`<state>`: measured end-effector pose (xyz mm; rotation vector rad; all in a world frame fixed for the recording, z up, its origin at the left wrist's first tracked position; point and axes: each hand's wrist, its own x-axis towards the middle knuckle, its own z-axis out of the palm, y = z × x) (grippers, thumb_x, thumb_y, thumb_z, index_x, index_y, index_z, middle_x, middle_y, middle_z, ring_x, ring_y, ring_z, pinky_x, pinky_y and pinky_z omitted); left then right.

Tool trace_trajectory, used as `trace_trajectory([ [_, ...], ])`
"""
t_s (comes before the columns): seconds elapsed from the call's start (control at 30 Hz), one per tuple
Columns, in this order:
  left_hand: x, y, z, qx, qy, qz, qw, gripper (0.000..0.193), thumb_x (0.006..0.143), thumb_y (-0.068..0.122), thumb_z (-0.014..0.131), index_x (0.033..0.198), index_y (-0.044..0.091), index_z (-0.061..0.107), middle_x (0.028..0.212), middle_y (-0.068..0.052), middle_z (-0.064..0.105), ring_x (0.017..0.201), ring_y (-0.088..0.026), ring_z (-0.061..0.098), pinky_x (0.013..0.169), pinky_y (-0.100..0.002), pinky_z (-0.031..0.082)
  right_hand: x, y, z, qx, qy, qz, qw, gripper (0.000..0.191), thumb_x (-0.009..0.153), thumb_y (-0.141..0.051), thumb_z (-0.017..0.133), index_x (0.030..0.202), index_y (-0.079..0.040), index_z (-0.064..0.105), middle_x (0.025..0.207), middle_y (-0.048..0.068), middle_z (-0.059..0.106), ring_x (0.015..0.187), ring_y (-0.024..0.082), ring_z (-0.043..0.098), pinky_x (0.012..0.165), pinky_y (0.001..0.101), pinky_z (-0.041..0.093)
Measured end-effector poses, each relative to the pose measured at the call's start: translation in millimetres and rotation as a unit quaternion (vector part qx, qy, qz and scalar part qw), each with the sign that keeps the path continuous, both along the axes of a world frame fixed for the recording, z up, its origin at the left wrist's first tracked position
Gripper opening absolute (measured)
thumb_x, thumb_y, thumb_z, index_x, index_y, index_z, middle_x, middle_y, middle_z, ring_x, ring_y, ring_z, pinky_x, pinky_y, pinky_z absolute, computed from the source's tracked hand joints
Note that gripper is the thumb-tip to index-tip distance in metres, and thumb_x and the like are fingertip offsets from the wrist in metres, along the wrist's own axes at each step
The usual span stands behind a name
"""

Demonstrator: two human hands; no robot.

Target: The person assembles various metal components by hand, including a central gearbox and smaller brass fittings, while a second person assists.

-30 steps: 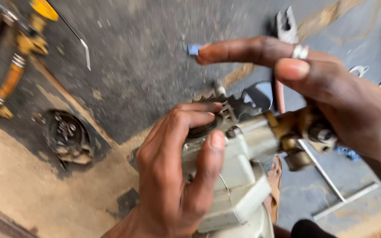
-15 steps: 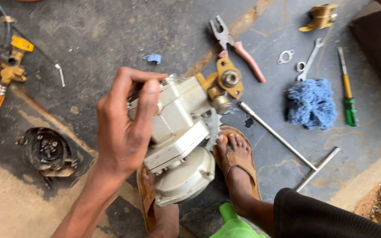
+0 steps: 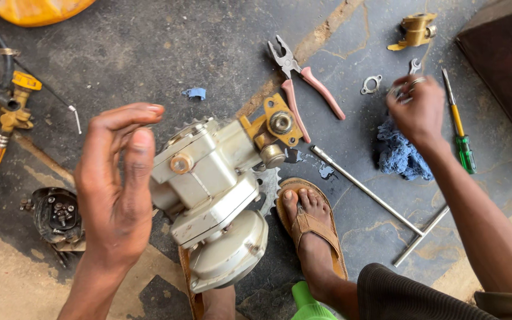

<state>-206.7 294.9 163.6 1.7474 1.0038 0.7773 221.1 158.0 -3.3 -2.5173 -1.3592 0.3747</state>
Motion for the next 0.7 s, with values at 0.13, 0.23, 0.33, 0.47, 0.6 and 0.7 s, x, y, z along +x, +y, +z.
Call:
trace_trajectory([
  [0.13,-1,3,-3,-0.005,-0.02,0.01,1.0,0.03,0.118,0.025,0.045,0.127,-0.002,0.054,0.134,-0.013,0.06,0.13,-0.02,0.061,0.117,-0.036,0.051,31,11,6,0.183,0.411,-0.164,0.878,0.027,0.1,-0.013,0.055,0.116,0.006,0.065,0.106,0.019,0.066,0.099,0.029,0.073,0.092,0.038,0.062],
  [0.23,-4,2,-6,-0.026,-0.022,0.017,0.999,0.03,0.12,0.024,0.043,0.126,-0.002,0.055,0.133,-0.014,0.061,0.128,-0.02,0.061,0.118,-0.037,0.051,50,11,6,0.231,0.584,-0.194,0.754,0.027,0.102,-0.007,0.051,0.121,0.009,0.061,0.111,0.021,0.067,0.109,0.03,0.073,0.104,0.0373,0.062],
  [0.33,-6,4,-11,-0.037,-0.017,0.015,0.999,0.03,0.12,0.024,0.042,0.124,-0.002,0.055,0.13,-0.015,0.062,0.127,-0.021,0.062,0.118,-0.038,0.052,54,8,2,0.236,0.611,-0.189,0.731,0.03,0.101,-0.006,0.048,0.124,0.01,0.058,0.116,0.022,0.069,0.112,0.029,0.073,0.105,0.0367,0.061],
  [0.47,-10,4,-13,-0.042,0.005,0.019,0.999,0.031,0.12,0.025,0.041,0.126,-0.001,0.057,0.132,-0.015,0.064,0.128,-0.022,0.063,0.113,-0.038,0.052,47,9,2,0.225,0.567,-0.22,0.761,0.028,0.104,-0.014,0.057,0.122,0.007,0.061,0.112,0.019,0.07,0.104,0.025,0.073,0.091,0.0334,0.062],
  [0.6,-13,4,-13,-0.042,0.006,0.017,0.999,0.032,0.121,0.025,0.041,0.127,-0.001,0.057,0.132,-0.016,0.065,0.127,-0.023,0.065,0.114,-0.039,0.054,42,23,7,0.213,0.421,-0.227,0.852,0.028,0.103,-0.022,0.074,0.12,-0.003,0.062,0.102,0.011,0.067,0.088,0.019,0.067,0.07,0.0295,0.054],
  [0.7,-13,4,-13,-0.049,0.0,0.024,0.999,0.031,0.121,0.025,0.041,0.125,-0.001,0.058,0.126,-0.016,0.065,0.128,-0.022,0.065,0.116,-0.039,0.055,39,41,9,0.168,0.191,-0.174,0.951,0.041,0.095,-0.021,0.086,0.125,-0.005,0.063,0.101,0.008,0.063,0.089,0.016,0.063,0.071,0.0303,0.053],
])
